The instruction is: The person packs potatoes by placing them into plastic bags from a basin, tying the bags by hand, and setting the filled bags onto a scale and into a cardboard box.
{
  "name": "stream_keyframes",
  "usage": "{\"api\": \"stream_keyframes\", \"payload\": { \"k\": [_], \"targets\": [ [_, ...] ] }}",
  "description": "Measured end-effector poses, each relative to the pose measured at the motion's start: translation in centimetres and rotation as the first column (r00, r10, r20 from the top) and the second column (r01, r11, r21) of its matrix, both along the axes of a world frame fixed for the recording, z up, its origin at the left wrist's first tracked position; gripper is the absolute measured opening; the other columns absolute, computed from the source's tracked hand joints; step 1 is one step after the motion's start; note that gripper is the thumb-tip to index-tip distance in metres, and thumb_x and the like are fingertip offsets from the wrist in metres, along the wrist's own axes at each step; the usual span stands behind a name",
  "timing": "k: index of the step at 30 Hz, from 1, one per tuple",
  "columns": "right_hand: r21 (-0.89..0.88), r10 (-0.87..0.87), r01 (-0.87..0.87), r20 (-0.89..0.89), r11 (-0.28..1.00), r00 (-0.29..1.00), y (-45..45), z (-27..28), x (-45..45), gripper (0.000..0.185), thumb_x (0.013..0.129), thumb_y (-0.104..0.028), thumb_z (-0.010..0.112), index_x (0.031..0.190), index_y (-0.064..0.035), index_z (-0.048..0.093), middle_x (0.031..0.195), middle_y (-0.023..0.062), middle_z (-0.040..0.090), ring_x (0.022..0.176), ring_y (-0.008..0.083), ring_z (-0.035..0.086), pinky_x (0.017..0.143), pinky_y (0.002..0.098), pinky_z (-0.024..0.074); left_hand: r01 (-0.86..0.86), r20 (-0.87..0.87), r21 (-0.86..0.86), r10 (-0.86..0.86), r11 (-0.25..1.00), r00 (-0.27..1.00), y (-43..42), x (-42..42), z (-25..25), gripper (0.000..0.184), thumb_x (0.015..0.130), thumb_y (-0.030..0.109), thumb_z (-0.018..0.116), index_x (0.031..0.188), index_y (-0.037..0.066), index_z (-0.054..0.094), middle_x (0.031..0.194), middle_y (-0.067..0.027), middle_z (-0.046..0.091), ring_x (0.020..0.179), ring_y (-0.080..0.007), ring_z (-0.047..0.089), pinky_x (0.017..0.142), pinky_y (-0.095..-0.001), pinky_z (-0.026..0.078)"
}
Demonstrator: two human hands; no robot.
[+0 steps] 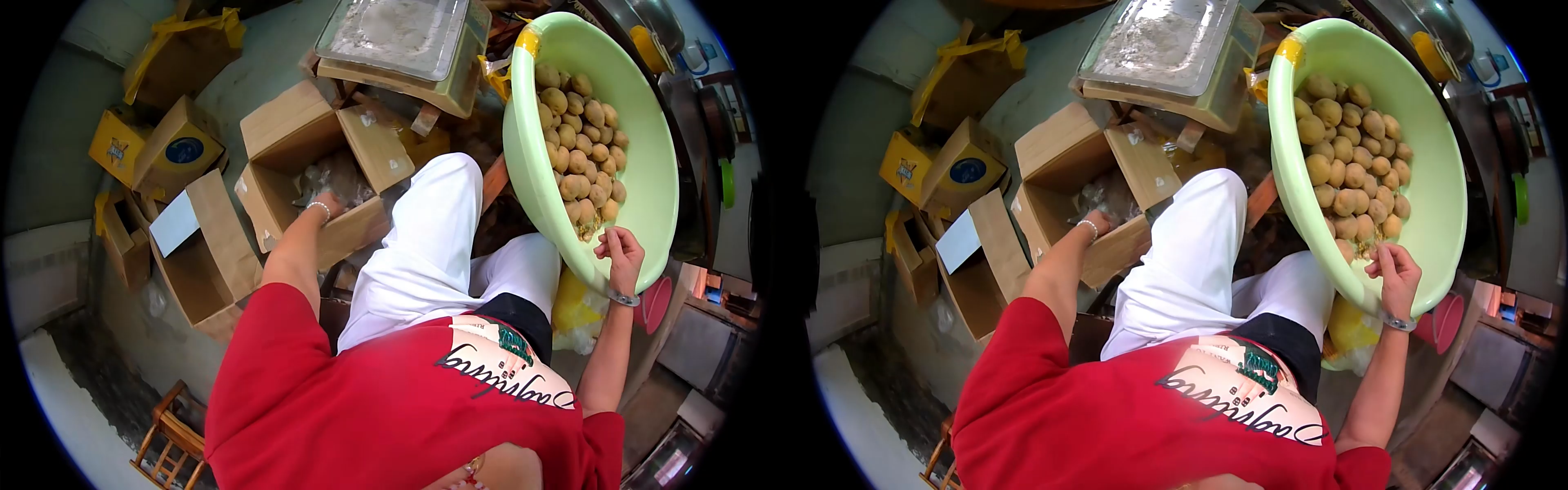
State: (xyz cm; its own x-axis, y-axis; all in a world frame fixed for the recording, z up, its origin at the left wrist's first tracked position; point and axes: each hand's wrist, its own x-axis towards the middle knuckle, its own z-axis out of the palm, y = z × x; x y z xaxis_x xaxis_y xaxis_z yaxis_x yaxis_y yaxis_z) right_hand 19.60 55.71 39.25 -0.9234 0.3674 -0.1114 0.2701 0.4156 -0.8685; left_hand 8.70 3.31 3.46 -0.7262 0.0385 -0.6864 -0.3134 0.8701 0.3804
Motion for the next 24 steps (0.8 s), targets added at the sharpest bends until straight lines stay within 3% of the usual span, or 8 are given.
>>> {"api": "stream_keyframes", "payload": {
  "k": [4, 7, 8, 11, 12, 15, 24],
  "targets": [
    [0.004, 0.005, -0.005, 0.008, 1.0, 1.0, 0.0, -0.1, -0.1, 0.016, 0.087, -0.015, 0.055, 0.09, 0.0008, 0.059, 0.074, 0.0056, 0.06, 0.056, 0.0093, 0.057, 0.05, 0.0206, 0.0454, 0.13, -0.001, -0.132, -0.131, 0.983, 0.991, -1.9, -0.9, 1.4, 0.021, 0.069, 0.015, 0.057, 0.084, 0.009, 0.069, 0.083, -0.0132, 0.066, 0.079, -0.0278, 0.062, 0.074, -0.0349, 0.048],
    [0.009, 0.001, -0.002, 0.012, 1.0, 1.0, 0.1, -0.2, -0.1, 0.016, 0.087, -0.015, 0.055, 0.09, 0.0008, 0.059, 0.074, 0.0055, 0.06, 0.056, 0.0093, 0.057, 0.05, 0.0205, 0.0453, 0.097, -0.037, -0.106, -0.101, 0.99, 0.994, -3.2, -1.1, 2.5, 0.023, 0.069, 0.018, 0.058, 0.087, 0.009, 0.068, 0.085, -0.0137, 0.065, 0.081, -0.0285, 0.062, 0.075, -0.0361, 0.048],
    [0.01, -0.001, 0.001, 0.016, 1.0, 1.0, 0.1, -0.2, -0.1, 0.016, 0.087, -0.015, 0.055, 0.09, 0.0008, 0.059, 0.074, 0.0054, 0.06, 0.056, 0.0094, 0.057, 0.05, 0.0205, 0.0453, 0.018, 0.048, -0.074, -0.015, 0.997, 0.999, -3.3, -1.6, 3.4, 0.024, 0.068, 0.019, 0.059, 0.088, 0.009, 0.068, 0.086, -0.0144, 0.065, 0.083, -0.0302, 0.062, 0.076, -0.0369, 0.048],
    [0.001, -0.012, 0.012, 0.037, 1.0, 0.999, -0.1, -0.1, -0.2, 0.014, 0.087, -0.012, 0.055, 0.089, 0.001, 0.059, 0.074, 0.0051, 0.061, 0.057, 0.009, 0.056, 0.051, 0.0202, 0.0446, -0.005, -0.155, -0.172, -0.022, 0.985, 0.988, -4.0, -2.5, 4.4, 0.024, 0.072, 0.023, 0.061, 0.091, 0.01, 0.067, 0.096, -0.014, 0.064, 0.093, -0.029, 0.06, 0.082, -0.0361, 0.047],
    [0.001, -0.013, 0.013, 0.041, 1.0, 0.999, 0.0, -0.1, -0.2, 0.014, 0.087, -0.012, 0.055, 0.089, 0.001, 0.059, 0.074, 0.0051, 0.06, 0.057, 0.009, 0.056, 0.051, 0.0202, 0.0446, -0.044, -0.167, -0.133, 0.022, 0.99, 0.986, -3.7, -2.8, 6.4, 0.026, 0.073, 0.024, 0.06, 0.095, 0.011, 0.067, 0.098, -0.0148, 0.063, 0.095, -0.0296, 0.059, 0.083, -0.0378, 0.046],
    [0.005, -0.018, 0.018, 0.046, 1.0, 0.999, -0.1, -0.1, -0.3, 0.014, 0.087, -0.012, 0.055, 0.089, 0.0012, 0.059, 0.074, 0.0051, 0.06, 0.057, 0.0089, 0.056, 0.05, 0.0202, 0.0446, -0.03, -0.174, -0.231, -0.011, 0.973, 0.985, -4.1, -4.6, 5.6, 0.025, 0.074, 0.022, 0.059, 0.096, 0.011, 0.066, 0.1, -0.0154, 0.062, 0.097, -0.03, 0.058, 0.083, -0.038, 0.046],
    [0.032, -0.008, 0.006, 0.071, 0.999, 0.997, -0.1, 0.0, -0.4, 0.017, 0.087, -0.015, 0.055, 0.09, 0.0007, 0.059, 0.074, 0.0049, 0.06, 0.056, 0.0093, 0.056, 0.05, 0.0209, 0.045, -0.109, -0.52, 0.059, 0.124, 0.992, 0.845, -3.2, -6.4, 5.8, 0.014, 0.072, 0.014, 0.059, 0.082, 0.008, 0.067, 0.078, -0.0151, 0.064, 0.075, -0.0307, 0.062, 0.07, -0.0372, 0.049]
  ]
}}
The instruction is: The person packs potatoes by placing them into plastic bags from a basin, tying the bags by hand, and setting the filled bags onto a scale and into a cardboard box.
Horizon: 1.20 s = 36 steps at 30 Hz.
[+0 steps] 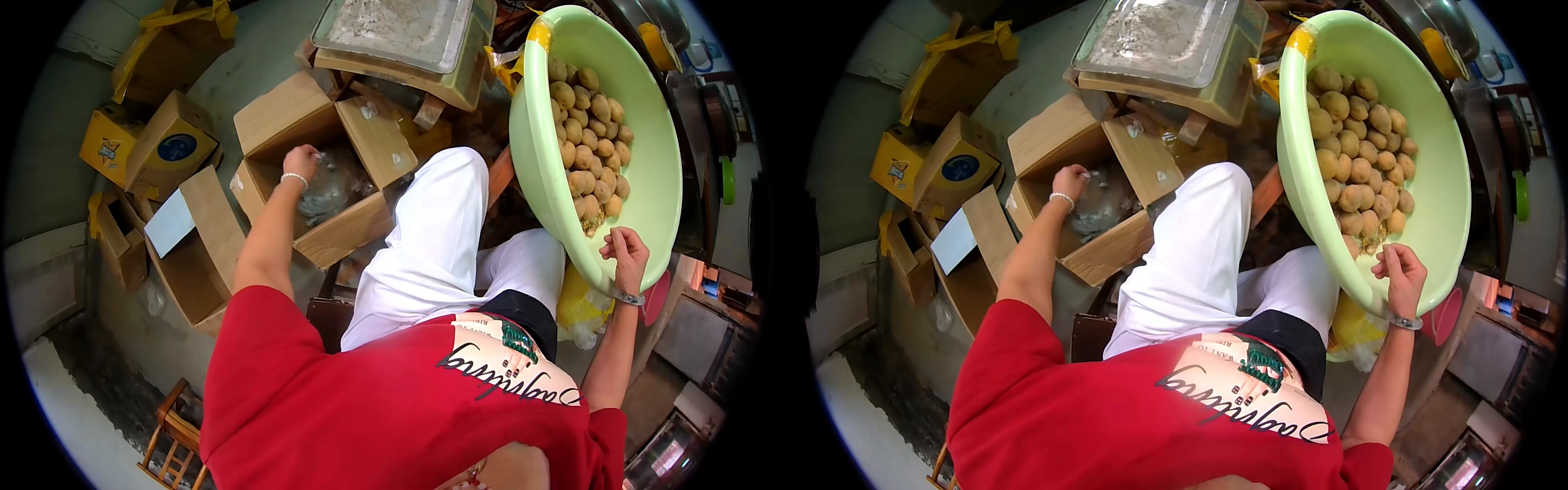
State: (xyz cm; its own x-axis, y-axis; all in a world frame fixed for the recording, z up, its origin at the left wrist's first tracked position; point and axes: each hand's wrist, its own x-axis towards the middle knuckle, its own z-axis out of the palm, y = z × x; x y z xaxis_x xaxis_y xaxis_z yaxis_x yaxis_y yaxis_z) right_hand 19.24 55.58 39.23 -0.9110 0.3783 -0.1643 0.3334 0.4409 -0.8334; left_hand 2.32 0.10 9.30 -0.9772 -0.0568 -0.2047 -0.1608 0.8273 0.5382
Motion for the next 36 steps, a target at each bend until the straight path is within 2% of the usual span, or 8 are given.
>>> {"api": "stream_keyframes", "payload": {
  "k": [3, 6, 9, 19, 28, 31, 34, 36],
  "targets": [
    [-0.002, -0.025, 0.025, -0.004, 1.0, 1.0, -0.1, 0.0, -0.1, 0.016, 0.087, -0.014, 0.055, 0.09, 0.0009, 0.059, 0.074, 0.005, 0.06, 0.056, 0.0091, 0.056, 0.05, 0.0206, 0.0447, 0.241, 0.109, -0.08, -0.232, 0.967, 0.967, 1.9, 3.1, -2.9, 0.015, 0.073, 0.013, 0.056, 0.085, 0.01, 0.065, 0.086, -0.0154, 0.063, 0.084, -0.0326, 0.059, 0.077, -0.0405, 0.047],
    [-0.014, -0.035, 0.035, -0.008, 0.999, 0.999, -0.1, 0.0, 0.0, 0.014, 0.087, -0.011, 0.055, 0.089, 0.0015, 0.059, 0.073, 0.0055, 0.06, 0.056, 0.0089, 0.056, 0.05, 0.02, 0.0444, 0.549, 0.483, -0.06, -0.457, 0.834, 0.747, 3.4, 5.7, -6.8, 0.023, 0.072, 0.015, 0.055, 0.091, 0.008, 0.066, 0.096, -0.0171, 0.062, 0.092, -0.0319, 0.059, 0.082, -0.038, 0.046],
    [-0.018, -0.025, 0.025, 0.006, 1.0, 1.0, -0.2, 0.0, -0.1, 0.014, 0.087, -0.011, 0.055, 0.089, 0.0016, 0.059, 0.073, 0.0057, 0.06, 0.056, 0.009, 0.056, 0.05, 0.0201, 0.0445, 0.526, 0.579, 0.068, -0.463, 0.848, 0.671, 3.6, 5.7, -9.1, 0.032, 0.07, 0.014, 0.056, 0.101, 0.011, 0.065, 0.101, -0.0165, 0.061, 0.095, -0.0297, 0.059, 0.083, -0.036, 0.046],
    [-0.04, 0.019, -0.017, 0.056, 0.999, 0.998, 0.4, -0.4, -0.4, 0.016, 0.087, -0.014, 0.055, 0.089, 0.0008, 0.058, 0.073, 0.0061, 0.06, 0.055, 0.0097, 0.056, 0.05, 0.0212, 0.0455, 0.771, 0.865, -0.144, -0.299, 0.62, 0.403, 1.3, 5.8, -6.2, 0.037, 0.077, 0.013, 0.053, 0.114, 0.014, 0.058, 0.117, -0.0114, 0.056, 0.11, -0.0283, 0.052, 0.09, -0.0368, 0.042],
    [-0.07, 0.016, -0.014, 0.02, 0.997, 1.0, 0.0, 0.1, -0.6, 0.014, 0.086, -0.011, 0.055, 0.088, 0.0021, 0.058, 0.073, 0.0052, 0.059, 0.056, 0.0088, 0.055, 0.051, 0.0204, 0.0445, 0.703, 0.788, -0.178, -0.328, 0.688, 0.521, 1.1, 6.1, -4.8, 0.034, 0.075, 0.011, 0.052, 0.108, 0.01, 0.061, 0.113, -0.0132, 0.058, 0.105, -0.0299, 0.055, 0.088, -0.0365, 0.044],
    [-0.091, 0.026, -0.026, -0.002, 0.996, 1.0, 0.1, -0.2, -0.6, 0.014, 0.086, -0.011, 0.055, 0.088, 0.002, 0.058, 0.072, 0.0051, 0.06, 0.056, 0.0088, 0.055, 0.051, 0.0203, 0.0443, 0.584, 0.661, -0.31, -0.271, 0.751, 0.7, 2.0, 5.7, -2.4, 0.031, 0.078, 0.016, 0.054, 0.105, 0.004, 0.061, 0.112, -0.0141, 0.058, 0.103, -0.0299, 0.055, 0.087, -0.0354, 0.044],
    [-0.104, 0.043, -0.045, -0.015, 0.994, 0.999, 0.3, -0.3, -0.7, 0.013, 0.086, -0.011, 0.056, 0.088, 0.0018, 0.058, 0.071, 0.0047, 0.059, 0.056, 0.0089, 0.055, 0.05, 0.0202, 0.0442, 0.144, 0.61, 0.053, -0.146, 0.988, 0.779, 1.1, 6.1, -4.4, 0.04, 0.081, 0.036, 0.051, 0.103, 0.005, 0.063, 0.112, -0.0165, 0.057, 0.108, -0.0304, 0.053, 0.089, -0.0382, 0.042],
    [-0.116, 0.055, -0.056, -0.01, 0.992, 0.998, 0.4, -0.2, -0.6, 0.013, 0.086, -0.011, 0.056, 0.087, 0.0015, 0.059, 0.071, 0.0045, 0.059, 0.056, 0.0088, 0.055, 0.05, 0.0202, 0.0441, 0.321, 0.696, -0.02, -0.217, 0.947, 0.685, 0.6, 7.3, -4.7, 0.044, 0.081, 0.039, 0.05, 0.106, 0.005, 0.062, 0.116, -0.0168, 0.055, 0.11, -0.0297, 0.052, 0.09, -0.038, 0.042]
  ]
}}
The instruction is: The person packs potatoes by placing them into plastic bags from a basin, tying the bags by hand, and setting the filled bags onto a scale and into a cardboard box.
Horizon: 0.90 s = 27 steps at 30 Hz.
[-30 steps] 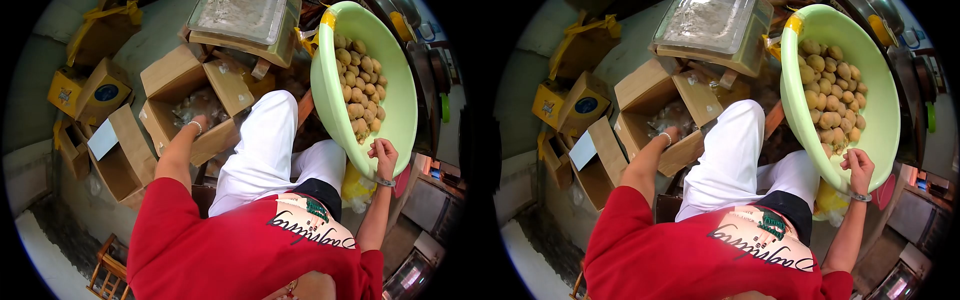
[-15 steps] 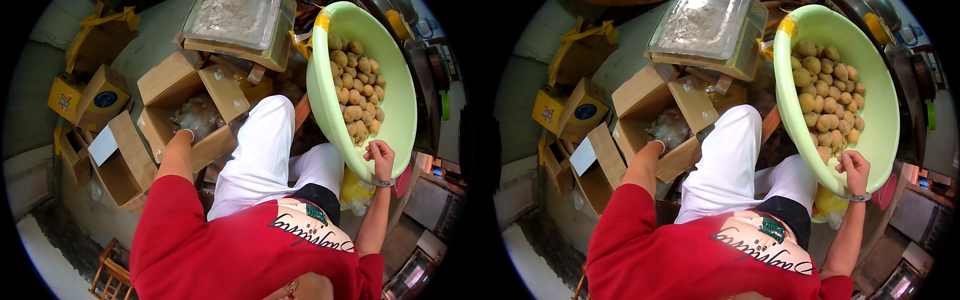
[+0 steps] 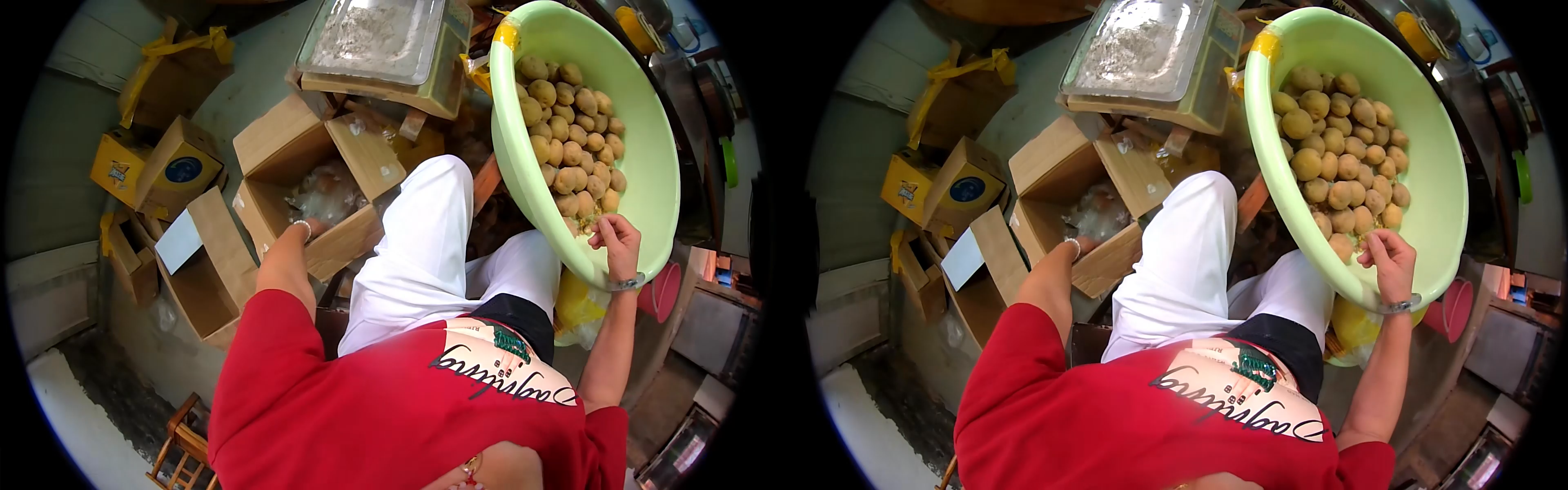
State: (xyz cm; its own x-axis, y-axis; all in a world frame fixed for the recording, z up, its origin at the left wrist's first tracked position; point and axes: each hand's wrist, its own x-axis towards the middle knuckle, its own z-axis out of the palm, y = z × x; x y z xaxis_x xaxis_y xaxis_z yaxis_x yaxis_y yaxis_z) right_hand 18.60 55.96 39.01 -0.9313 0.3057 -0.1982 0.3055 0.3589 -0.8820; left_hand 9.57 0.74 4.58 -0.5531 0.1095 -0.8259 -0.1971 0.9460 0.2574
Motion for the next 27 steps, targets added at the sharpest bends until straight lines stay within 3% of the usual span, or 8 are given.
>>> {"api": "stream_keyframes", "payload": {
  "k": [2, 5, 8, 11, 14, 19, 22, 27],
  "targets": [
    [-0.02, 0.0, 0.0, 0.011, 1.0, 1.0, -0.1, 0.0, 0.1, 0.013, 0.085, -0.011, 0.056, 0.086, 0.0009, 0.059, 0.07, 0.0042, 0.059, 0.055, 0.0086, 0.055, 0.05, 0.0202, 0.0439, 0.194, 0.094, -0.09, -0.185, 0.977, 0.978, 0.1, 0.3, 0.1, 0.048, 0.08, 0.042, 0.048, 0.108, 0.005, 0.06, 0.119, -0.017, 0.053, 0.111, -0.0289, 0.05, 0.091, -0.0378, 0.041],
    [-0.035, 0.035, -0.035, -0.007, 0.999, 0.999, 0.0, -0.2, 0.6, 0.012, 0.085, -0.012, 0.056, 0.086, 0.0004, 0.059, 0.07, 0.0039, 0.059, 0.055, 0.0082, 0.055, 0.05, 0.0201, 0.0435, 0.102, 0.155, -0.124, -0.083, 0.987, 0.984, 2.6, -1.0, 3.9, 0.048, 0.079, 0.04, 0.05, 0.108, 0.004, 0.06, 0.119, -0.0156, 0.053, 0.111, -0.0289, 0.051, 0.091, -0.0382, 0.041],
    [0.117, 0.034, -0.034, -0.002, 0.993, 0.999, -0.8, -0.6, 1.2, 0.012, 0.083, -0.011, 0.057, 0.083, 0.0005, 0.061, 0.069, 0.0039, 0.06, 0.055, 0.0103, 0.055, 0.051, 0.0225, 0.0443, 0.527, -0.003, -0.178, -0.536, 0.831, 0.845, -1.3, -2.8, -5.6, 0.042, 0.078, 0.036, 0.054, 0.106, 0.006, 0.062, 0.11, -0.0164, 0.059, 0.102, -0.0299, 0.056, 0.086, -0.0357, 0.044],
    [0.476, 0.184, -0.12, -0.091, 0.871, 0.979, -1.6, -0.4, 1.4, 0.011, 0.079, -0.012, 0.058, 0.08, -0.001, 0.062, 0.071, 0.0107, 0.062, 0.06, 0.021, 0.059, 0.056, 0.0299, 0.0454, 0.345, -0.328, -0.181, -0.387, 0.921, 0.862, 1.4, -5.7, 0.6, 0.034, 0.077, 0.029, 0.055, 0.099, 0.004, 0.064, 0.096, -0.0136, 0.064, 0.09, -0.0297, 0.06, 0.08, -0.0364, 0.047],
    [0.557, 0.217, -0.115, -0.122, 0.822, 0.969, -2.3, 1.0, 1.5, 0.012, 0.077, -0.012, 0.058, 0.081, -0.0023, 0.062, 0.073, 0.0138, 0.06, 0.065, 0.0261, 0.059, 0.059, 0.0333, 0.0449, -0.029, -0.612, 0.21, 0.154, 0.977, 0.776, 7.5, -6.9, 12.5, 0.029, 0.076, 0.029, 0.054, 0.087, 0.004, 0.066, 0.082, -0.0168, 0.064, 0.08, -0.0314, 0.062, 0.072, -0.0388, 0.048],
    [0.569, 0.211, 0.005, -0.313, 0.822, 0.926, -2.5, 0.9, 1.8, 0.01, 0.078, -0.012, 0.058, 0.079, -0.0036, 0.062, 0.071, 0.0125, 0.06, 0.064, 0.0269, 0.058, 0.058, 0.0339, 0.045, 0.078, -0.505, 0.8, 0.598, 0.595, 0.622, 18.7, -6.9, 24.4, 0.014, 0.082, 0.009, 0.058, 0.093, 0.002, 0.062, 0.063, -0.0002, 0.055, 0.056, -0.0044, 0.05, 0.052, -0.0196, 0.041],
    [0.572, 0.2, 0.064, -0.387, 0.818, 0.9, -2.1, 0.6, 2.2, 0.008, 0.077, -0.011, 0.058, 0.078, -0.0047, 0.062, 0.072, 0.0123, 0.061, 0.065, 0.0278, 0.059, 0.058, 0.0346, 0.0461, 0.246, -0.405, 0.911, 0.6, 0.331, 0.69, 26.9, -3.6, 31.5, 0.011, 0.082, 0.003, 0.058, 0.092, 0.001, 0.06, 0.062, 0.0043, 0.048, 0.056, -0.0019, 0.041, 0.05, -0.0174, 0.035],
    [0.544, 0.215, 0.056, -0.422, 0.837, 0.881, -1.3, 0.0, 2.7, 0.008, 0.075, -0.012, 0.06, 0.076, -0.0044, 0.063, 0.071, 0.0114, 0.062, 0.064, 0.0251, 0.06, 0.058, 0.0334, 0.047, 0.461, -0.522, 0.853, 0.352, 0.246, 0.777, 37.3, 1.0, 35.5, 0.014, 0.083, 0.005, 0.057, 0.096, 0.003, 0.06, 0.063, 0.0041, 0.05, 0.055, -0.0025, 0.044, 0.049, -0.0179, 0.035]
  ]
}}
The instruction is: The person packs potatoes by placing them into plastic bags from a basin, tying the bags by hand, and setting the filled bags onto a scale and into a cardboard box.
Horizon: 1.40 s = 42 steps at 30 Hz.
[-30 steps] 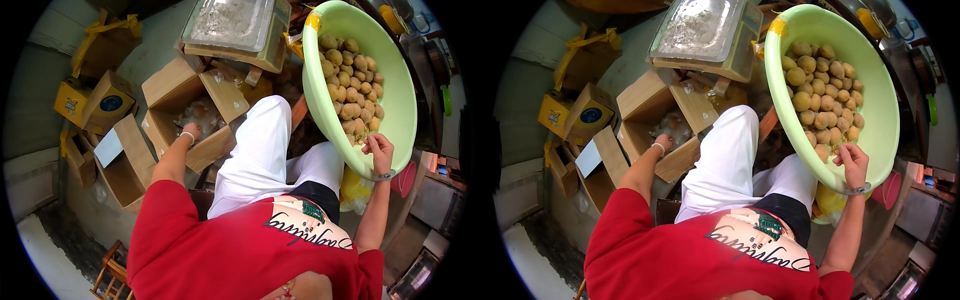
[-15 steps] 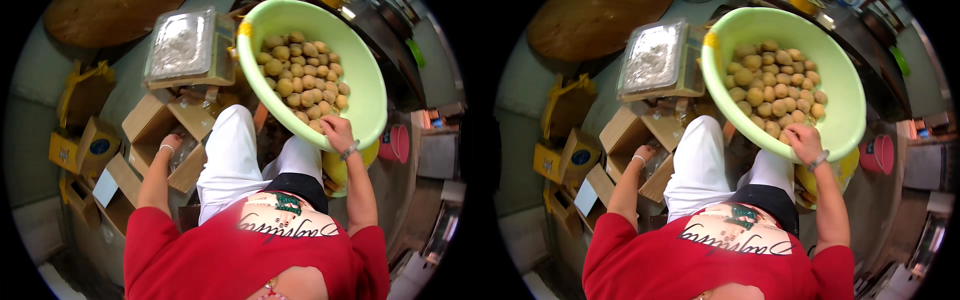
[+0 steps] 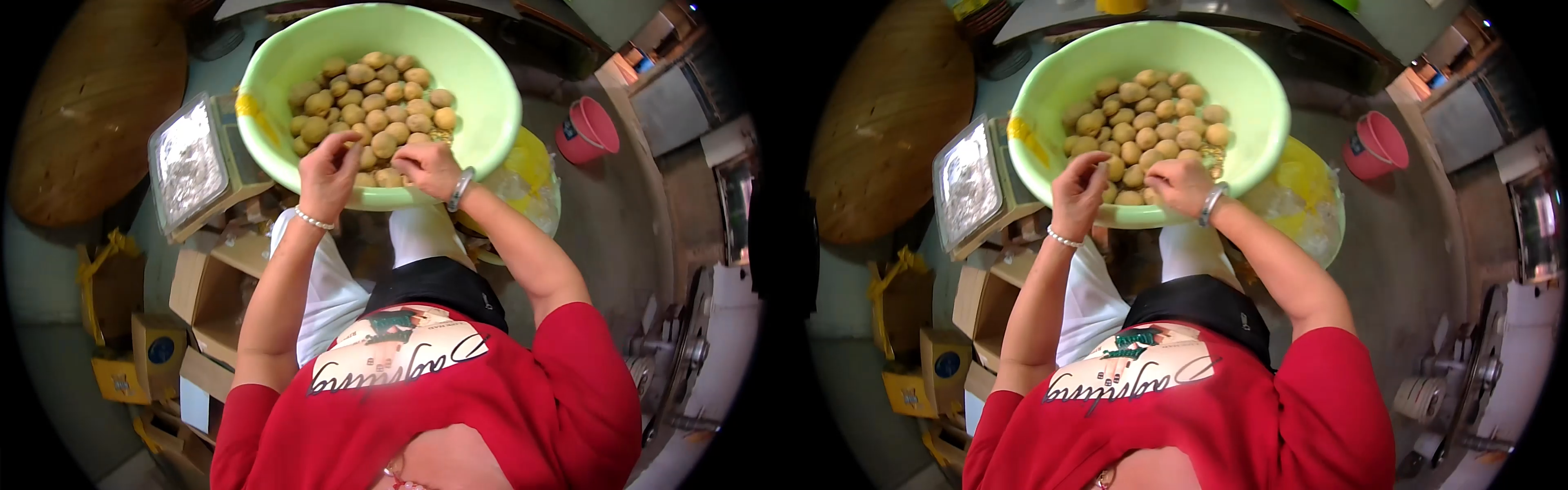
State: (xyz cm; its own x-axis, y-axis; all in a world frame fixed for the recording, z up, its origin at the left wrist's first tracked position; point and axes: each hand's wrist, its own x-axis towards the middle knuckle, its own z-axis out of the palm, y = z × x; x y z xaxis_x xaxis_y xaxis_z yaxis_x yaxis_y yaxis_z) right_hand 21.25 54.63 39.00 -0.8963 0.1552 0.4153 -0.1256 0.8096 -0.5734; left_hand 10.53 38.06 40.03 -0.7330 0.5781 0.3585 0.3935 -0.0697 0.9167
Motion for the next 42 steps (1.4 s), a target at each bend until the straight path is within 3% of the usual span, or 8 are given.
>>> {"api": "stream_keyframes", "payload": {
  "k": [3, 4, 10, 16, 21, 24, 34, 42],
  "targets": [
    [-0.393, 0.023, 0.011, 0.082, 0.92, 0.996, 1.1, 0.5, 1.6, 0.007, 0.074, -0.008, 0.06, 0.076, -0.0023, 0.062, 0.069, 0.0105, 0.062, 0.063, 0.0202, 0.061, 0.059, 0.0291, 0.0476, 0.09, -0.071, -0.252, -0.111, 0.964, 0.991, 2.1, -0.1, -1.8, 0.018, 0.079, 0.015, 0.062, 0.092, 0.003, 0.063, 0.058, -0.0038, 0.054, 0.052, -0.0074, 0.048, 0.05, -0.0241, 0.041],
    [-0.287, -0.043, 0.04, -0.005, 0.957, 0.999, 1.9, 1.5, 2.7, 0.006, 0.072, -0.001, 0.057, 0.076, -0.0006, 0.062, 0.069, 0.0087, 0.063, 0.062, 0.0145, 0.061, 0.059, 0.0266, 0.0481, 0.079, -0.13, -0.323, -0.127, 0.943, 0.983, 2.0, -0.1, -1.7, 0.018, 0.078, 0.016, 0.062, 0.092, 0.003, 0.063, 0.058, -0.004, 0.054, 0.052, -0.0074, 0.048, 0.05, -0.0246, 0.041],
    [-0.423, -0.427, 0.368, -0.051, 0.828, 0.903, 14.9, 1.8, 10.1, 0.019, 0.068, 0.006, 0.047, 0.071, -0.0035, 0.064, 0.064, 0.0066, 0.063, 0.06, 0.0119, 0.06, 0.053, 0.0245, 0.0485, 0.21, 0.269, -0.155, -0.163, 0.965, 0.949, 1.6, -1.4, -1.9, 0.017, 0.086, 0.011, 0.056, 0.098, 0.0, 0.06, 0.066, 0.0028, 0.052, 0.054, -0.0013, 0.044, 0.044, -0.0153, 0.032],
    [-0.184, -0.506, 0.794, 0.683, 0.579, 0.527, 20.1, -5.3, 16.6, 0.018, 0.076, -0.006, 0.054, 0.09, 0.0005, 0.063, 0.07, 0.0097, 0.062, 0.054, 0.0141, 0.058, 0.046, 0.0266, 0.048, 0.196, 0.222, -0.226, -0.146, 0.954, 0.964, 1.9, -0.7, -1.0, 0.016, 0.085, 0.011, 0.057, 0.096, 0.0, 0.061, 0.06, 0.0043, 0.049, 0.053, -0.0019, 0.042, 0.047, -0.0171, 0.034],
    [0.113, -0.522, 0.797, 0.808, 0.593, 0.274, 17.9, -10.0, 16.5, 0.029, 0.08, -0.018, 0.059, 0.103, -0.0009, 0.058, 0.073, 0.0092, 0.061, 0.056, 0.0159, 0.06, 0.043, 0.029, 0.0478, 0.173, 0.208, -0.247, -0.122, 0.953, 0.97, 1.8, -0.5, -1.0, 0.014, 0.084, 0.011, 0.058, 0.092, 0.0, 0.061, 0.059, 0.0051, 0.047, 0.055, -0.0027, 0.043, 0.049, -0.0178, 0.036],
    [-0.173, -0.411, 0.867, 0.826, 0.467, 0.386, 18.6, -10.6, 16.3, 0.032, 0.08, -0.019, 0.057, 0.104, 0.0017, 0.056, 0.078, 0.0114, 0.062, 0.057, 0.018, 0.061, 0.044, 0.0304, 0.0474, 0.164, 0.178, -0.26, -0.119, 0.952, 0.977, 2.0, -0.3, -0.6, 0.014, 0.084, 0.011, 0.058, 0.092, 0.0, 0.061, 0.059, 0.0051, 0.047, 0.055, -0.0028, 0.043, 0.05, -0.0178, 0.036],
    [-0.75, -0.538, 0.604, 0.402, 0.27, 0.741, 22.4, -6.2, 15.3, 0.019, 0.086, -0.023, 0.049, 0.096, -0.0067, 0.054, 0.087, 0.0049, 0.059, 0.073, 0.0173, 0.06, 0.055, 0.0316, 0.0499, 0.169, 0.169, -0.252, -0.128, 0.953, 0.977, 2.0, -0.6, -1.6, 0.015, 0.085, 0.011, 0.056, 0.094, 0.0, 0.061, 0.061, 0.0042, 0.049, 0.055, -0.0021, 0.044, 0.048, -0.0168, 0.034],
    [-0.959, -0.927, 0.246, -0.041, 0.141, 0.373, 23.8, -1.2, 14.4, 0.024, 0.08, -0.028, 0.063, 0.071, -0.0068, 0.056, 0.064, 0.0016, 0.05, 0.053, 0.0118, 0.049, 0.046, 0.0296, 0.0397, 0.168, 0.147, -0.278, -0.131, 0.946, 0.98, 2.0, -0.5, -1.5, 0.014, 0.084, 0.011, 0.057, 0.091, 0.0, 0.061, 0.06, 0.005, 0.048, 0.053, -0.002, 0.041, 0.046, -0.0177, 0.032]
  ]
}}
